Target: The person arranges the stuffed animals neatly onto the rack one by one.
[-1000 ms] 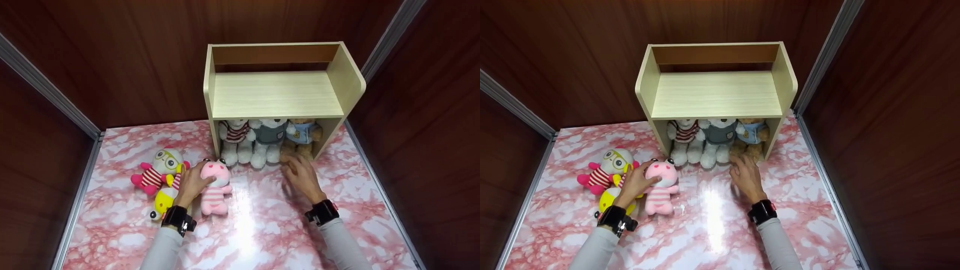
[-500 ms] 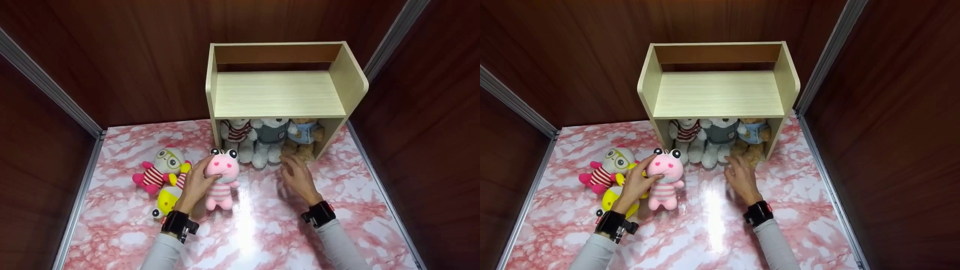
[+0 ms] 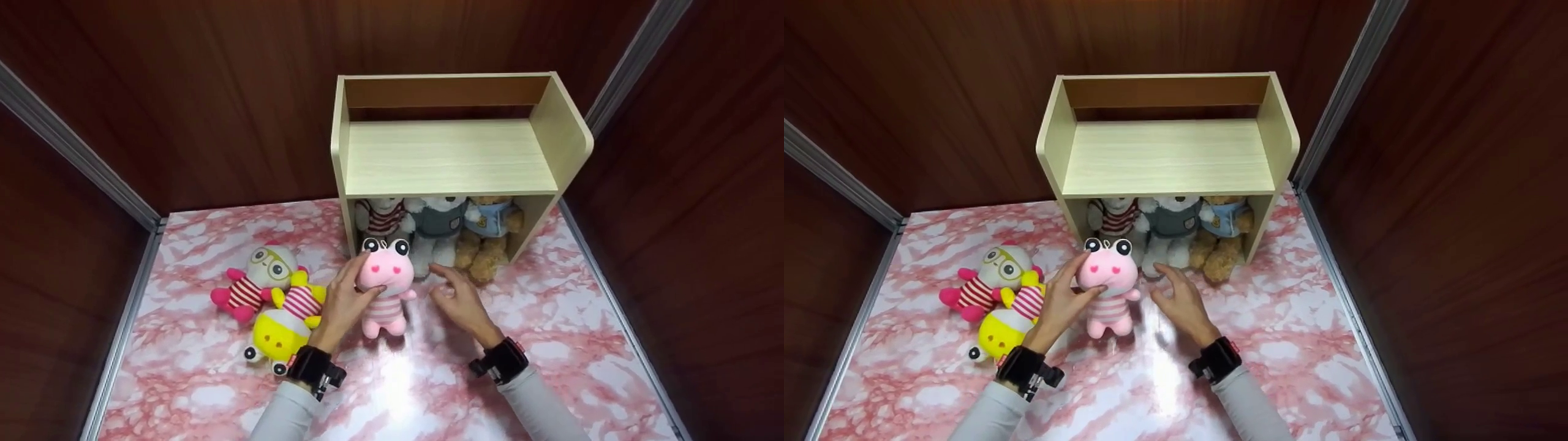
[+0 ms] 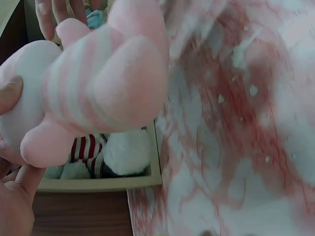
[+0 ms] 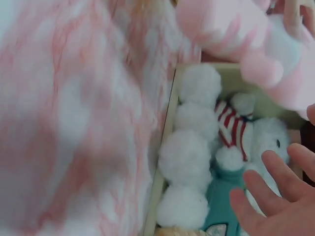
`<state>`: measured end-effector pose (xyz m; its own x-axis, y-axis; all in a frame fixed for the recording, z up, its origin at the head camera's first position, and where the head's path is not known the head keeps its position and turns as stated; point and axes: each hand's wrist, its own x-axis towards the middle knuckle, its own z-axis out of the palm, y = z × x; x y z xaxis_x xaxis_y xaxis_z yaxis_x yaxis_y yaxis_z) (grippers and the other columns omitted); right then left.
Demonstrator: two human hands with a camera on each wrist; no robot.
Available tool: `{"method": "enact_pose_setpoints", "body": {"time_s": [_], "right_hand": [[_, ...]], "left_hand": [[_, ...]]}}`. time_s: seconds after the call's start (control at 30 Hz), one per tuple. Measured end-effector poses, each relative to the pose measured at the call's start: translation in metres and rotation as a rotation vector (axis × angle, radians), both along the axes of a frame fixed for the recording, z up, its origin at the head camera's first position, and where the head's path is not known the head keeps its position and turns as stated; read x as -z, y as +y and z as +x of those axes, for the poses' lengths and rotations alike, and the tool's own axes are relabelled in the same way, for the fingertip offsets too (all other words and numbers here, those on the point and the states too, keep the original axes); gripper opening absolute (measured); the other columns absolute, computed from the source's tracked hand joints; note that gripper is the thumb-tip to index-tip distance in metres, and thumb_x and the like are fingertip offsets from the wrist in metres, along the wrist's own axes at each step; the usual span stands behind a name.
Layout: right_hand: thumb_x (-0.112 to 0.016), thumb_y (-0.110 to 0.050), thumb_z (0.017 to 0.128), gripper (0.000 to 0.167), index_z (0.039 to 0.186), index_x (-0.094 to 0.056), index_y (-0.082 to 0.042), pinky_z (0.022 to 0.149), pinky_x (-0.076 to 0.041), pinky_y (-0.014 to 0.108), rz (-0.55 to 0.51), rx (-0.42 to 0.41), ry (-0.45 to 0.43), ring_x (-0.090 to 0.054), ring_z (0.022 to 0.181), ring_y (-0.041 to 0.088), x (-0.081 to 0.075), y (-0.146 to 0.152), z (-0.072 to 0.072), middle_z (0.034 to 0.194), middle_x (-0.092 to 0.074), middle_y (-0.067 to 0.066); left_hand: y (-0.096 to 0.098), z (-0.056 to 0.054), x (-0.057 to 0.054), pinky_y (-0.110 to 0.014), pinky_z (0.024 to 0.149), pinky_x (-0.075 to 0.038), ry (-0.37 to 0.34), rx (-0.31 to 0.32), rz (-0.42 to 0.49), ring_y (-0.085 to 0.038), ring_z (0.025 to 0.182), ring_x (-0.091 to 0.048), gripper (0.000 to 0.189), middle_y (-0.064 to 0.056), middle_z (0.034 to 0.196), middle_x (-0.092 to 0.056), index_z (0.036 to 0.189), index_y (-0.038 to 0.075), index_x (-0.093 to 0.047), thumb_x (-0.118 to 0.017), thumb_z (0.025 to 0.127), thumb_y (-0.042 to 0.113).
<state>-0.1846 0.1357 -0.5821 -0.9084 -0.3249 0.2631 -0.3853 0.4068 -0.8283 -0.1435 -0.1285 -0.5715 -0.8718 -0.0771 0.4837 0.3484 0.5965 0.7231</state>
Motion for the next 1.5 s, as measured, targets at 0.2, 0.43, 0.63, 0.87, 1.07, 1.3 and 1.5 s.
{"method": "enact_pose_setpoints", "body": {"time_s": [0.2, 0.43, 0.63, 0.87, 1.07, 1.3, 1.5], "right_hand": [[-0.073, -0.019, 0.097, 0.06, 0.149, -0.051, -0.001, 0.104, -0.048, 0.06, -0.119, -0.069, -0.2, -0.06, 0.125, 0.037, 0.012, -0.015, 0.005, 0.139, -0.062, 0.019], [-0.081, -0.012, 0.09, 0.057, 0.14, -0.057, 0.001, 0.095, -0.057, 0.043, -0.264, -0.094, -0.31, -0.067, 0.114, 0.035, 0.016, -0.029, 0.01, 0.126, -0.068, 0.019], [-0.082, -0.011, 0.09, 0.049, 0.132, -0.06, 0.001, 0.085, -0.059, 0.032, -0.299, -0.063, -0.325, -0.07, 0.104, 0.034, 0.015, -0.034, 0.01, 0.116, -0.072, 0.016], [-0.08, -0.009, 0.09, 0.041, 0.125, -0.064, 0.006, 0.082, -0.057, 0.027, -0.264, -0.008, -0.297, -0.069, 0.098, 0.032, 0.0, -0.038, 0.017, 0.107, -0.072, 0.017], [-0.074, -0.002, 0.093, 0.038, 0.127, -0.063, 0.009, 0.089, -0.056, 0.032, -0.296, 0.015, -0.281, -0.068, 0.104, 0.033, -0.022, -0.037, 0.023, 0.115, -0.072, 0.02], [-0.073, -0.001, 0.094, 0.029, 0.12, -0.066, 0.01, 0.08, -0.055, 0.027, -0.321, 0.089, -0.262, -0.066, 0.094, 0.024, -0.023, -0.028, 0.018, 0.104, -0.072, 0.017], [-0.073, -0.009, 0.097, 0.036, 0.13, -0.064, 0.003, 0.086, -0.057, 0.03, -0.351, 0.115, -0.265, -0.069, 0.101, 0.024, 0.002, -0.01, 0.002, 0.116, -0.072, 0.016]], "left_hand": [[0.011, -0.002, -0.001, -0.048, 0.109, -0.048, -0.01, -0.018, 0.063, -0.037, 0.128, -0.06, 0.076, -0.014, 0.144, -0.06, 0.147, 0.01, -0.056, -0.091, 0.08, 0.018], [0.024, -0.005, -0.005, -0.045, 0.105, -0.051, 0.087, -0.062, 0.112, -0.036, 0.125, -0.063, 0.08, -0.016, 0.139, -0.062, 0.145, 0.008, -0.057, -0.093, 0.076, 0.023], [0.03, -0.007, -0.006, -0.046, 0.105, -0.051, 0.128, -0.073, 0.119, -0.036, 0.125, -0.062, 0.079, -0.018, 0.14, -0.062, 0.145, 0.008, -0.058, -0.093, 0.076, 0.024], [0.031, -0.006, -0.006, -0.044, 0.106, -0.051, 0.098, -0.037, 0.12, -0.038, 0.127, -0.061, 0.08, -0.019, 0.141, -0.06, 0.146, 0.009, -0.057, -0.092, 0.076, 0.024], [0.034, -0.005, -0.013, -0.049, 0.105, -0.05, 0.066, 0.055, 0.077, -0.043, 0.129, -0.058, 0.08, -0.023, 0.147, -0.054, 0.15, 0.011, -0.054, -0.088, 0.08, 0.027], [0.03, -0.003, -0.014, -0.044, 0.101, -0.054, 0.043, 0.159, 0.152, -0.042, 0.135, -0.053, 0.062, -0.02, 0.158, -0.043, 0.152, 0.01, -0.051, -0.074, 0.096, 0.021], [0.022, -0.005, -0.005, -0.045, 0.091, -0.059, 0.07, 0.168, 0.157, -0.035, 0.113, -0.069, 0.035, -0.02, 0.148, -0.054, 0.132, 0.005, -0.069, -0.071, 0.098, 0.014]]}}
